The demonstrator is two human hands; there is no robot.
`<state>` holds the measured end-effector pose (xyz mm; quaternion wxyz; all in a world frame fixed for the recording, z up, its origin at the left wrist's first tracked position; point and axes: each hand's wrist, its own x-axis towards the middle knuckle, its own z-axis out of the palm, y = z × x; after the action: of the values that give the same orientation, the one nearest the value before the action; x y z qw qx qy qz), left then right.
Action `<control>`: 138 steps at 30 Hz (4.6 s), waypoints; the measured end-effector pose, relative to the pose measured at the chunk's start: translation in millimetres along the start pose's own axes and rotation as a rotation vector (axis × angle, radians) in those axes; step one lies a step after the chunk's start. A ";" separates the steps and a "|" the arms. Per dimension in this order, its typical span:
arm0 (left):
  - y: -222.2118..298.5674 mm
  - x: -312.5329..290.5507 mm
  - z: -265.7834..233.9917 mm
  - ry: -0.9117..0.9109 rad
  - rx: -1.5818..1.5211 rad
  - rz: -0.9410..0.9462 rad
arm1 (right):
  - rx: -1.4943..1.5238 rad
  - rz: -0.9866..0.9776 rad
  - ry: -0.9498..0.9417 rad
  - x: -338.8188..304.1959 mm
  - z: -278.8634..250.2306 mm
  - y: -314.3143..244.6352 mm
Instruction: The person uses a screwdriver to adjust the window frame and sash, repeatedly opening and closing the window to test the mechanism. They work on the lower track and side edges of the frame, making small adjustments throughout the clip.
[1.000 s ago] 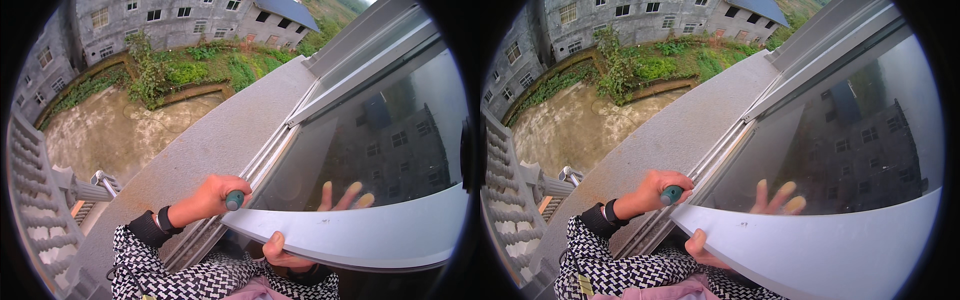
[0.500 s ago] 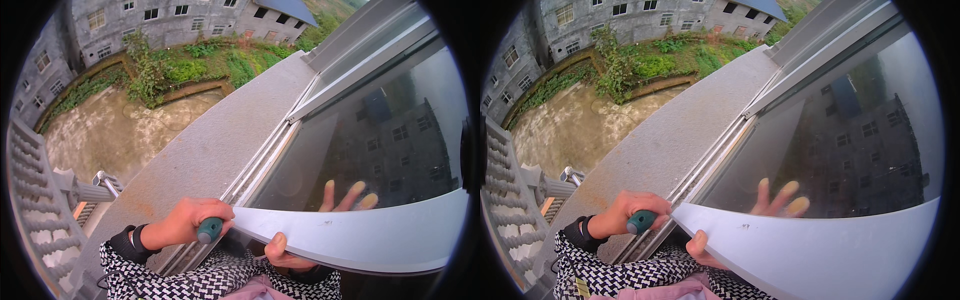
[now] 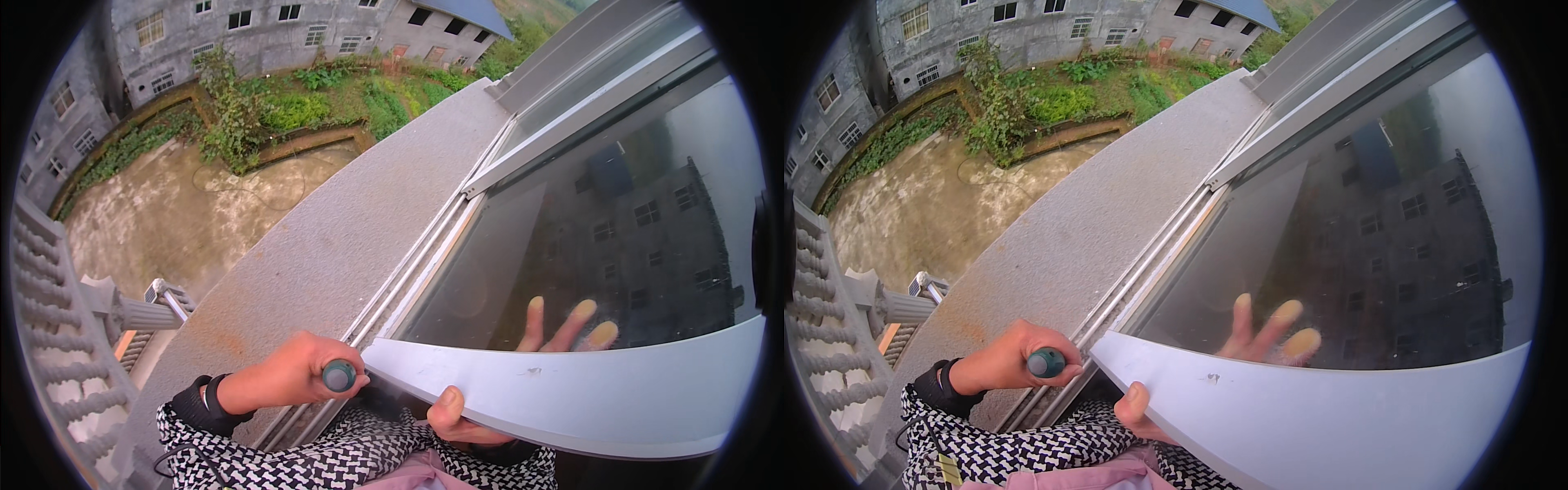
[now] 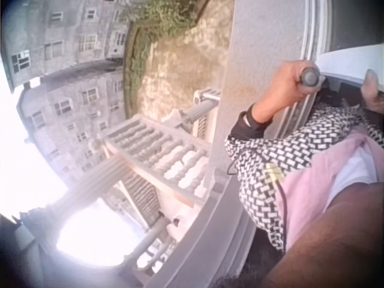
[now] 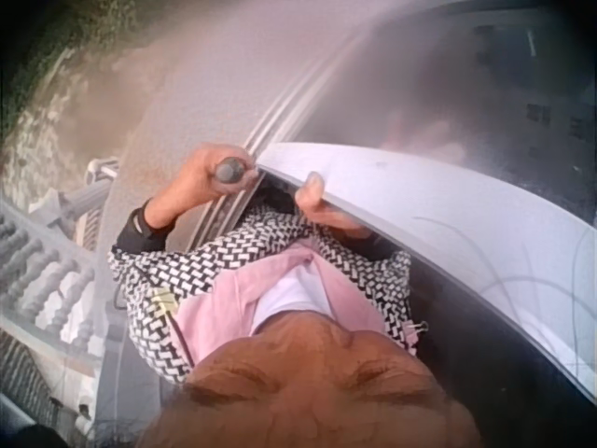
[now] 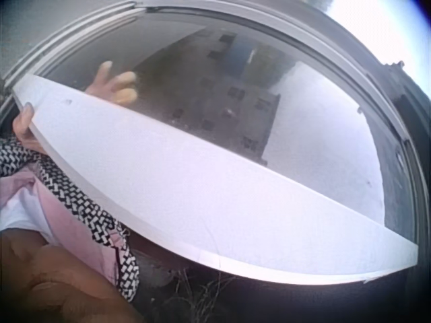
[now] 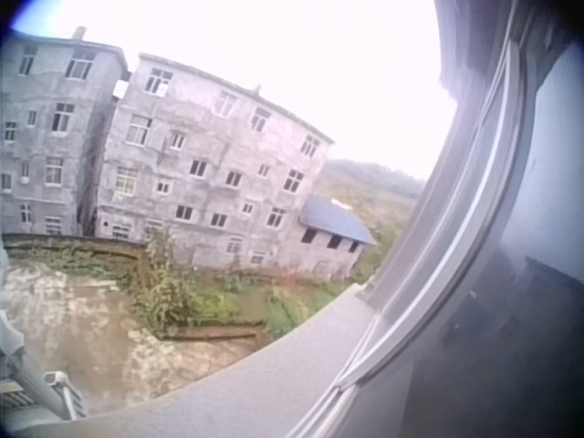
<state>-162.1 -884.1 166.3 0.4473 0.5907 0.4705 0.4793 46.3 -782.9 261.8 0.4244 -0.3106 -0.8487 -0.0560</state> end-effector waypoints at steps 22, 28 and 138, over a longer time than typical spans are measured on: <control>-2.6 -1.8 -3.5 0.122 -0.004 0.083 | -0.006 -0.011 0.003 2.1 -1.4 -1.7; -36.0 51.8 18.7 0.272 0.042 0.298 | -0.039 -0.076 -0.049 4.9 -7.1 0.2; -10.7 -91.3 147.2 0.779 0.238 0.137 | 0.788 -0.091 -0.580 -150.3 -37.7 107.7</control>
<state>-27.1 -983.7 121.8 0.1315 0.4426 0.6163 0.6380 201.1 -782.2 154.0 0.2527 -0.0917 -0.9013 0.3397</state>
